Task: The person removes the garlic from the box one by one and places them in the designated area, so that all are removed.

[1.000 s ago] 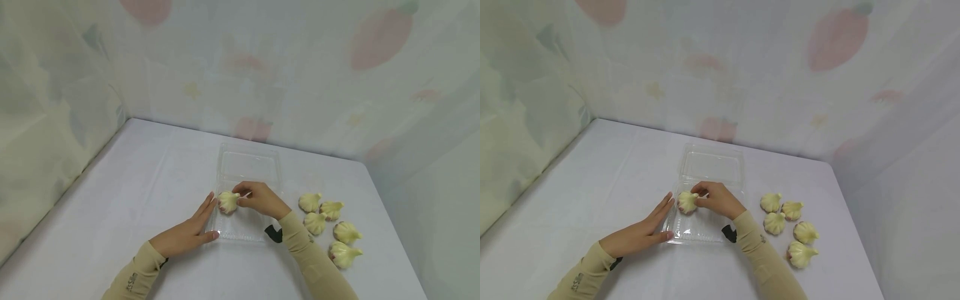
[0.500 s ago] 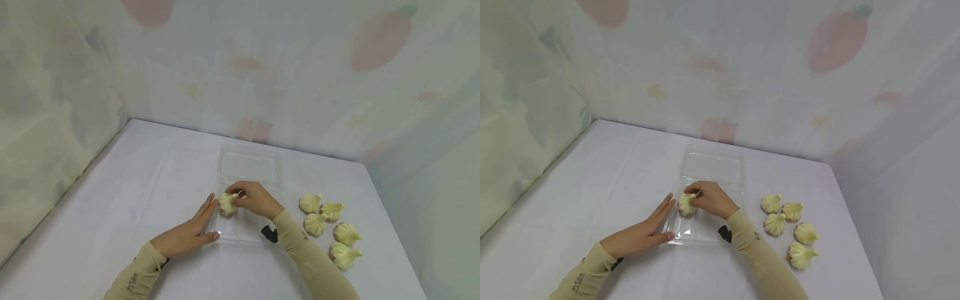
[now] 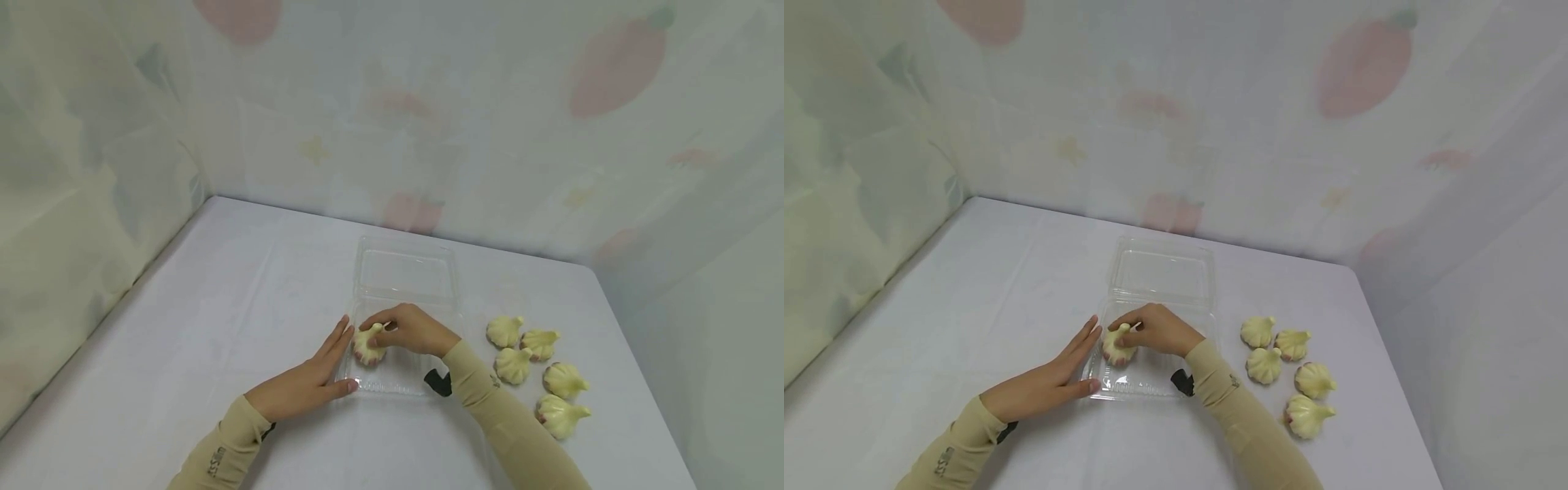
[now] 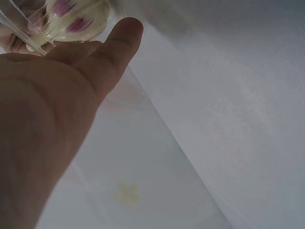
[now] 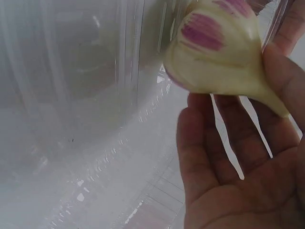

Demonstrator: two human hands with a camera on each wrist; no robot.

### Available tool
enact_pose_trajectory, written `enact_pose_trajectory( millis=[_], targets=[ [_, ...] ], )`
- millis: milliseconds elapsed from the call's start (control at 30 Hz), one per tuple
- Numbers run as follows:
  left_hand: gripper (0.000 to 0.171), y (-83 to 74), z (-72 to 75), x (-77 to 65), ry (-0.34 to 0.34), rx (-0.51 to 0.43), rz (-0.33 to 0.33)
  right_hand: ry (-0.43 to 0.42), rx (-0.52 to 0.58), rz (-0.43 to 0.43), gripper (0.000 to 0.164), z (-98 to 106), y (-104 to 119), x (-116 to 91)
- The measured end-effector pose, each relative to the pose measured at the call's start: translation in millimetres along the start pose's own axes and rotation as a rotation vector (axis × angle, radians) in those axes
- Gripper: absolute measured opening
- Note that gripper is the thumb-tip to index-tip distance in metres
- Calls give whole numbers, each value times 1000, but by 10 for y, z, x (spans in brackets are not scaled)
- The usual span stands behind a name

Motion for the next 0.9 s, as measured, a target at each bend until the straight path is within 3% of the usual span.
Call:
enact_pose_trajectory(
  millis=[333, 900],
  targets=[
    [87, 0, 17, -10, -11, 18, -6, 19, -29, -3, 30, -14, 41, -15],
    [87, 5, 20, -13, -4, 8, -5, -132, -39, -44, 29, 203, 22, -161]
  ],
)
Point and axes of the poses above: each hand's wrist, its own x-axis towards the middle knuckle, its own z-axis out of the back of the hand, y = z × x, the point moved 9 cm from there along x, towards the middle knuckle, and after that the axes turned 11 degrees about y, right-handed, at the moved point
